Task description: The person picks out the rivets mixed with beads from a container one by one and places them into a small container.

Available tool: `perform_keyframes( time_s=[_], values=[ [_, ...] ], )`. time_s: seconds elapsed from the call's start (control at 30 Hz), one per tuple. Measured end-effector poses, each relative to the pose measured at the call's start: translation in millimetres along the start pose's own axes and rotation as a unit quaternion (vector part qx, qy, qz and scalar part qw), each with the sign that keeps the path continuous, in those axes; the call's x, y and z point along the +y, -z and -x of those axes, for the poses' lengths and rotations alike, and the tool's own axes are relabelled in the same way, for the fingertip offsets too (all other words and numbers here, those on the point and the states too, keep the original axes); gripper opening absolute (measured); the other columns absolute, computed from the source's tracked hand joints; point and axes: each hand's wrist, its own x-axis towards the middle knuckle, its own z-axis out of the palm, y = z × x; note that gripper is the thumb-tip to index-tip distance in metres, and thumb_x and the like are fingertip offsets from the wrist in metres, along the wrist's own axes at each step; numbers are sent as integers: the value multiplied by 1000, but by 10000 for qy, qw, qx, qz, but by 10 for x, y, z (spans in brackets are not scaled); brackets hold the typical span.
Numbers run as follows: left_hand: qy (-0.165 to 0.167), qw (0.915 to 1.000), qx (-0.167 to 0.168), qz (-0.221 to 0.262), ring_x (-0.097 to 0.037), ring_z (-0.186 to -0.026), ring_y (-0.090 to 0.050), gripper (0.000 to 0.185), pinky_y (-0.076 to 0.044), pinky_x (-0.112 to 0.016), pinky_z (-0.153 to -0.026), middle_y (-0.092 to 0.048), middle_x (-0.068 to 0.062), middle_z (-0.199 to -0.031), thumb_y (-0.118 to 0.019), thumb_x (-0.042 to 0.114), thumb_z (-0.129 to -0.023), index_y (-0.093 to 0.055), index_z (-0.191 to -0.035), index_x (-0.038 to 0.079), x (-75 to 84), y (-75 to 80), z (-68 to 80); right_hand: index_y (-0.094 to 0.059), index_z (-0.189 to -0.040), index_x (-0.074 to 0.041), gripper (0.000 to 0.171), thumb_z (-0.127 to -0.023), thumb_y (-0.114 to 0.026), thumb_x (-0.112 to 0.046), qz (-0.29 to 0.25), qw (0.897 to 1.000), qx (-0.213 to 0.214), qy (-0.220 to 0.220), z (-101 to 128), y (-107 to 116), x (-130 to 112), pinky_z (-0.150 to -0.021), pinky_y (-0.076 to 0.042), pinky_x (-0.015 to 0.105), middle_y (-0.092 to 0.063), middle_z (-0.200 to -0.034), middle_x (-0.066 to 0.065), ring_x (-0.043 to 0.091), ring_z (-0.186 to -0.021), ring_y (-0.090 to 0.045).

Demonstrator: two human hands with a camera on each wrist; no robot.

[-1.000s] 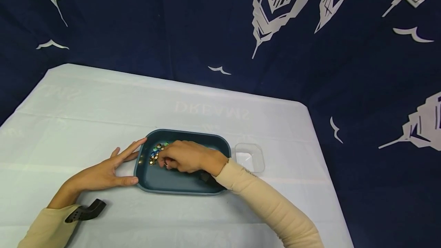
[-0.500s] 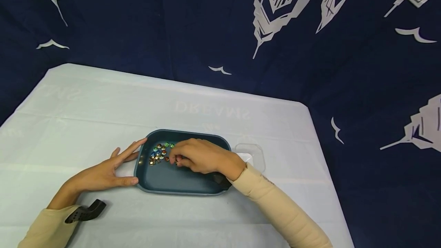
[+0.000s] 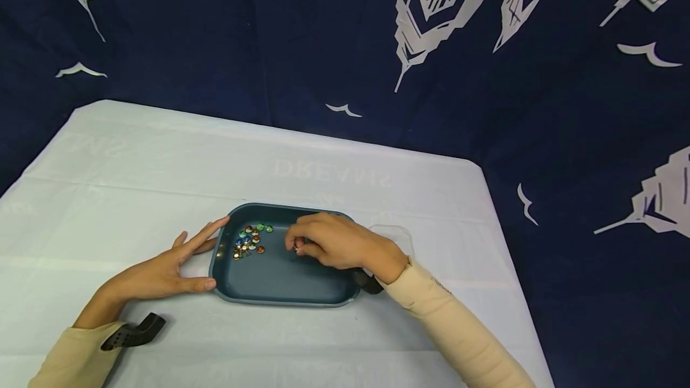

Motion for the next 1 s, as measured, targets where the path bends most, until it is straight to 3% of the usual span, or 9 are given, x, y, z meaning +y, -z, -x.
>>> perform_keyframes(
  time_s=[0.47,0.67,1.0],
  values=[
    [-5,10000,-34,-1,-44,-154,8,101,22,-71,-111,-37,-20,-158,-80,31,-87,-11,-161,38,3,2,3,-68,-110,-18,13,-99,-63,-13,-248,9981,357,-425,415,79,132,-73,-53,21,-67,-101,-5,1,-84,-60],
    [8,10000,-30,-14,-43,-154,8,101,22,-71,-111,-37,-20,-158,-79,31,-87,-11,-161,38,-9,-3,2,-68,-109,-19,12,-99,-64,-14,-330,9955,607,-656,575,121,191,-69,-52,20,-64,-97,-11,3,-82,-57],
    [27,10000,-25,-4,-43,-154,8,101,22,-70,-111,-38,-20,-157,-79,31,-87,-11,-161,39,-13,-10,-3,-68,-108,-19,14,-97,-66,-10,-311,9901,1077,-846,839,149,278,-67,-49,22,-68,-94,-7,3,-82,-55]
  ],
)
